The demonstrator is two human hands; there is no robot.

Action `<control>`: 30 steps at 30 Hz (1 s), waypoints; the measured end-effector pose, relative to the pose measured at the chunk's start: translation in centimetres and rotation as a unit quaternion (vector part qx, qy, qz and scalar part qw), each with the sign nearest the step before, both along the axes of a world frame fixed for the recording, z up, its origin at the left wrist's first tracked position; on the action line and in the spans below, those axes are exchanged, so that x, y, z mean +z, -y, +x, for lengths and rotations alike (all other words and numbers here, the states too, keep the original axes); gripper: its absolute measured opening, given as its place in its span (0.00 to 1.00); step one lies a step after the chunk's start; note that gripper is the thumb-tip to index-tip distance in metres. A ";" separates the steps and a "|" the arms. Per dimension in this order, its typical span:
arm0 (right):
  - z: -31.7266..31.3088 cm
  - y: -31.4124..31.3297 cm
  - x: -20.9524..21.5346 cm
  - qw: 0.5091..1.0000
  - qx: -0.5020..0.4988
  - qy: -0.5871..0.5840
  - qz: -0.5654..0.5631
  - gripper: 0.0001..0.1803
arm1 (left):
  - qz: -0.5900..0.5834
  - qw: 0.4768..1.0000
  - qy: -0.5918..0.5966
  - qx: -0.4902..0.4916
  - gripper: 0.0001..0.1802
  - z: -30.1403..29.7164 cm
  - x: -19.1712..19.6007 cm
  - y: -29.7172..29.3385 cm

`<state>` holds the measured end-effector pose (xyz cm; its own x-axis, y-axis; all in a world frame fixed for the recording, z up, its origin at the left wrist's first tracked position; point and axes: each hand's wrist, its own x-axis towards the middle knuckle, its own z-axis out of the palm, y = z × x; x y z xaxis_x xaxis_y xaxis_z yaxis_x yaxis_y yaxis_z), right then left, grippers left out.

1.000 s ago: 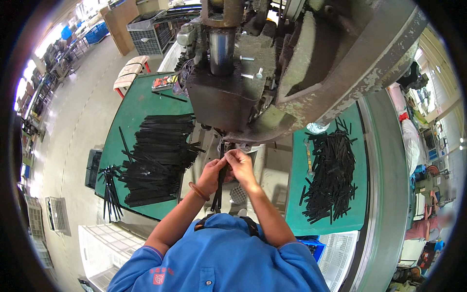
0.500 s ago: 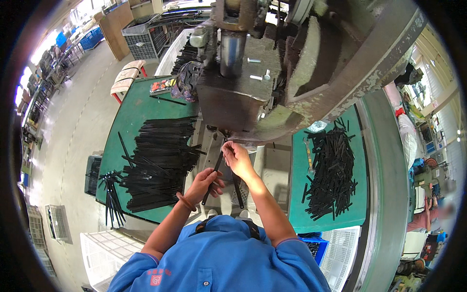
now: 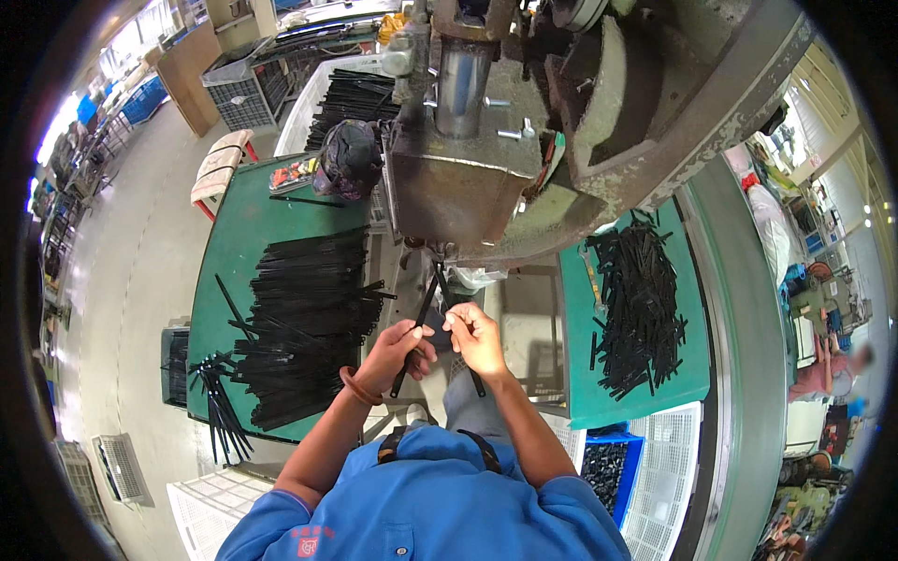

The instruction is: The person assembles small black tripods by inserting rods into a central hub and securing them with a machine press. The person repeatedly picks rods from a pile, aligns them in the press, and removes the assembled units, placing them on the table.

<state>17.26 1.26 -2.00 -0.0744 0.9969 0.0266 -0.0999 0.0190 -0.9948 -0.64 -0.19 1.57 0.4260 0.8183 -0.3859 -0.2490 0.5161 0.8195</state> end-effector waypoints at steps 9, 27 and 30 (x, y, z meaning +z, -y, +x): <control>-0.1 -0.4 0.2 0.999 0.004 -0.034 -0.020 0.05 | 0.003 1.000 -0.002 -0.002 0.13 -0.1 0.0 0.0; 1.1 4.6 0.7 0.996 0.087 0.020 -0.018 0.04 | 0.046 0.992 0.021 0.117 0.14 2.6 -0.2 -1.7; 1.2 5.3 0.4 0.989 0.068 0.123 0.034 0.03 | 0.047 0.984 0.019 0.172 0.13 4.1 -1.3 -1.7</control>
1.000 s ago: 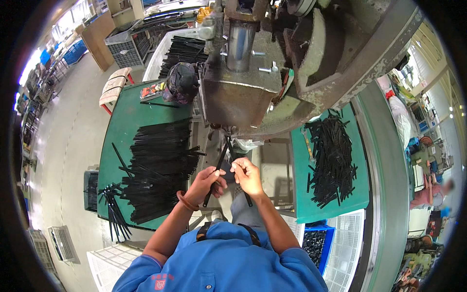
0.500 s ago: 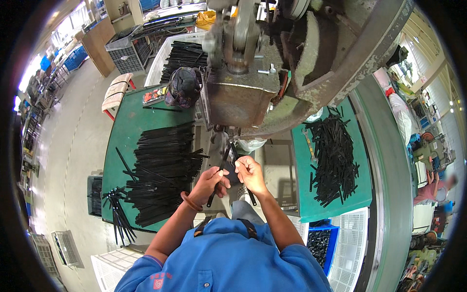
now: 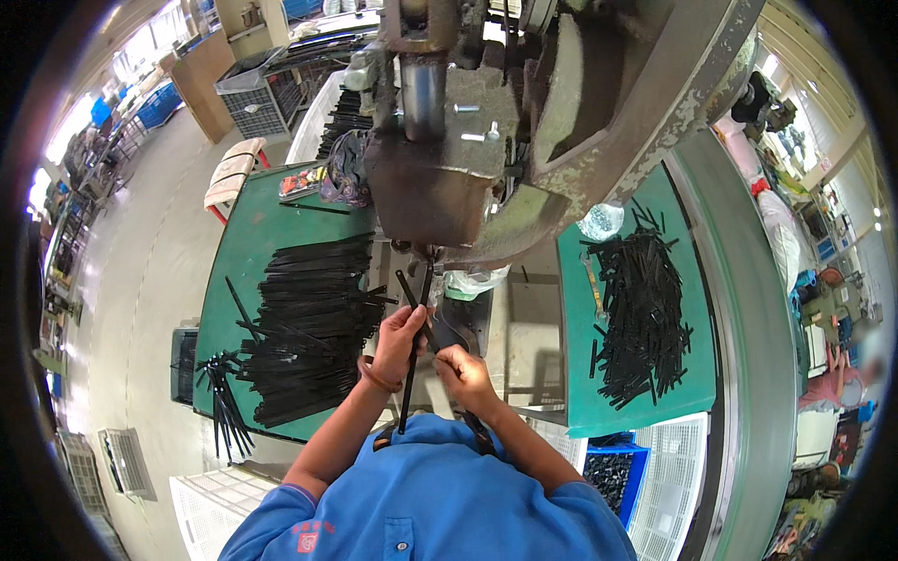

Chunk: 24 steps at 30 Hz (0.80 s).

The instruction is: The person assembles small black tripods by inserting rods into a central hub and securing them with a machine press. The person repeatedly picks rods from a pile, aligns them in the press, and removes the assembled units, placing them on the table.

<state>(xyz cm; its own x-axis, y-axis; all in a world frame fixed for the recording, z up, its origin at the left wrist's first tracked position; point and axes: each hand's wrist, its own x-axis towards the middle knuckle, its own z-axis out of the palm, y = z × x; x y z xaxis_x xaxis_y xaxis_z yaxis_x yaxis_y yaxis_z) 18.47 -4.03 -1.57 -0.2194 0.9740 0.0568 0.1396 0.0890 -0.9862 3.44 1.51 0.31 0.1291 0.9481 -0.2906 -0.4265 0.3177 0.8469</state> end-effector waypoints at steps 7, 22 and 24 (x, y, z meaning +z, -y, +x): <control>1.7 -0.9 0.1 0.999 0.020 0.008 0.030 0.04 | -0.067 0.997 -0.027 0.026 0.12 0.7 0.1 0.4; -3.0 -14.7 -2.3 0.961 -0.114 0.157 0.199 0.11 | -0.042 0.997 -0.042 0.053 0.12 1.0 -2.7 0.7; -3.8 -14.2 0.0 0.973 -0.183 -0.064 0.129 0.21 | -0.043 0.997 -0.029 0.055 0.13 0.7 -3.2 0.6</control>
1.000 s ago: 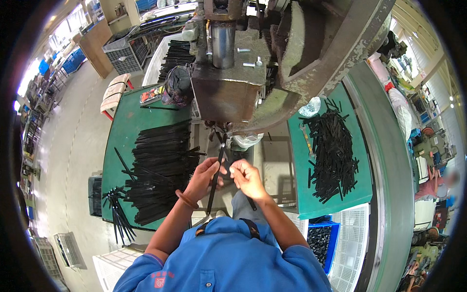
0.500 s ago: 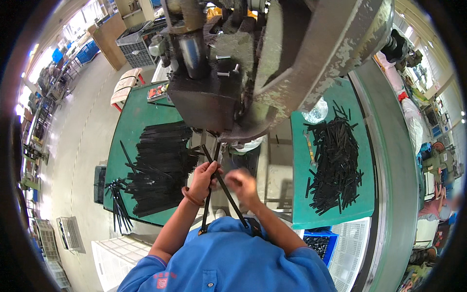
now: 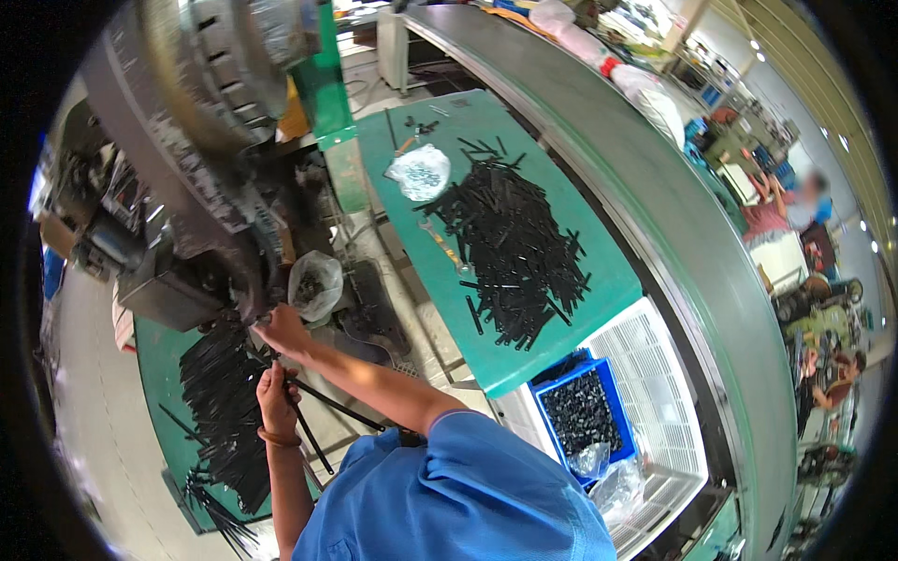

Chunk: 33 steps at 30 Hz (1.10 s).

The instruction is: The person assembles small black tripods by inserting rods into a central hub and securing them with a machine press. The person repeatedly picks rods from a pile, aligns them in the press, and removes the assembled units, placing them on the table.

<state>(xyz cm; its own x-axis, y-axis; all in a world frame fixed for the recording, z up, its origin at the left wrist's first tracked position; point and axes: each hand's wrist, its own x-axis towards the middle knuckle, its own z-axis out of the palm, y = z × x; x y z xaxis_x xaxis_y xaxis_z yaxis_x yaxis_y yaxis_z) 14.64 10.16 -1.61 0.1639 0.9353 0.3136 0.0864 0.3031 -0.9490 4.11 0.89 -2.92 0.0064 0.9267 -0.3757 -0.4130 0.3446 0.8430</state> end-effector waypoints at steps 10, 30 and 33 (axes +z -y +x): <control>21.3 3.1 -2.4 0.965 -0.226 0.051 -0.122 0.07 | -0.014 0.998 -0.066 0.001 0.15 0.8 0.6 0.0; 50.6 10.8 -12.3 0.728 -0.412 0.458 -0.301 0.10 | 0.023 0.998 -0.053 0.009 0.14 1.7 0.5 0.2; 50.6 10.3 -12.5 0.729 -0.398 0.466 -0.307 0.10 | 0.016 0.998 -0.059 0.001 0.14 1.6 0.7 -0.1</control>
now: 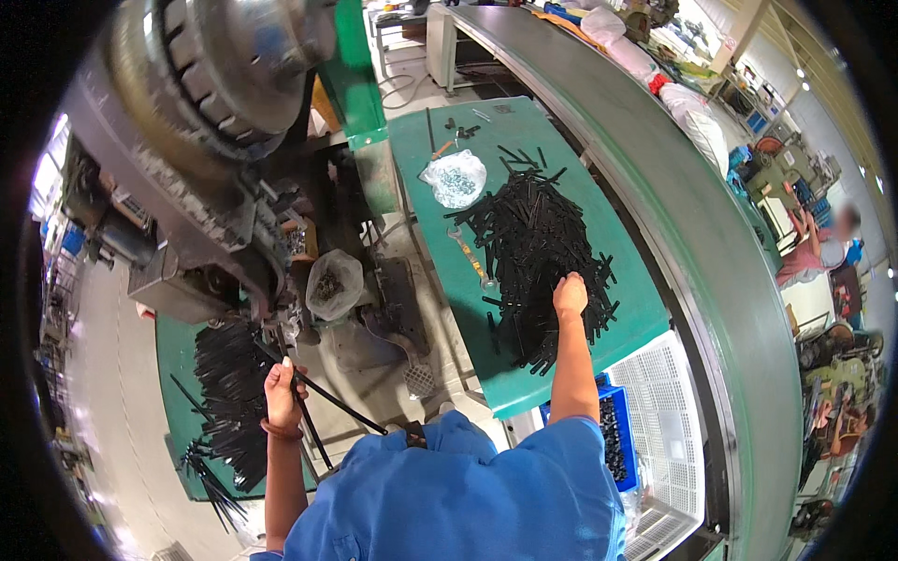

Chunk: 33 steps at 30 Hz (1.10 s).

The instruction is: The person assembles small black tripods by inserting rods into a central hub and securing them with a machine press. The person repeatedly picks rods from a pile, aligns them in the press, and removes the assembled units, placing them on the table.

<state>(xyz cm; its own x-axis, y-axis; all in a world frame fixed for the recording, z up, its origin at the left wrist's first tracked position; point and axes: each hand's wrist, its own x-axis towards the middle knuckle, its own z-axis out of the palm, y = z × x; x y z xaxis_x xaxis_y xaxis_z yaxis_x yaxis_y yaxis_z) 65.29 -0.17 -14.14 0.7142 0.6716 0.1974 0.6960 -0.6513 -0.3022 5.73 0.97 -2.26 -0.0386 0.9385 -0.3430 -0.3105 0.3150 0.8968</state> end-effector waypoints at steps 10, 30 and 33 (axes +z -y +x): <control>-1.7 -1.8 -2.1 0.995 0.036 0.085 -0.042 0.06 | -0.008 1.000 -0.006 -0.002 0.13 -0.5 0.5 0.2; 3.2 -1.2 -1.6 0.990 0.083 -0.110 0.022 0.15 | -0.006 1.000 -0.013 -0.007 0.15 -0.7 0.1 0.0; 3.5 -1.6 -0.7 0.983 0.117 -0.128 -0.068 0.14 | -0.007 1.000 -0.007 -0.004 0.15 -0.7 -0.1 0.0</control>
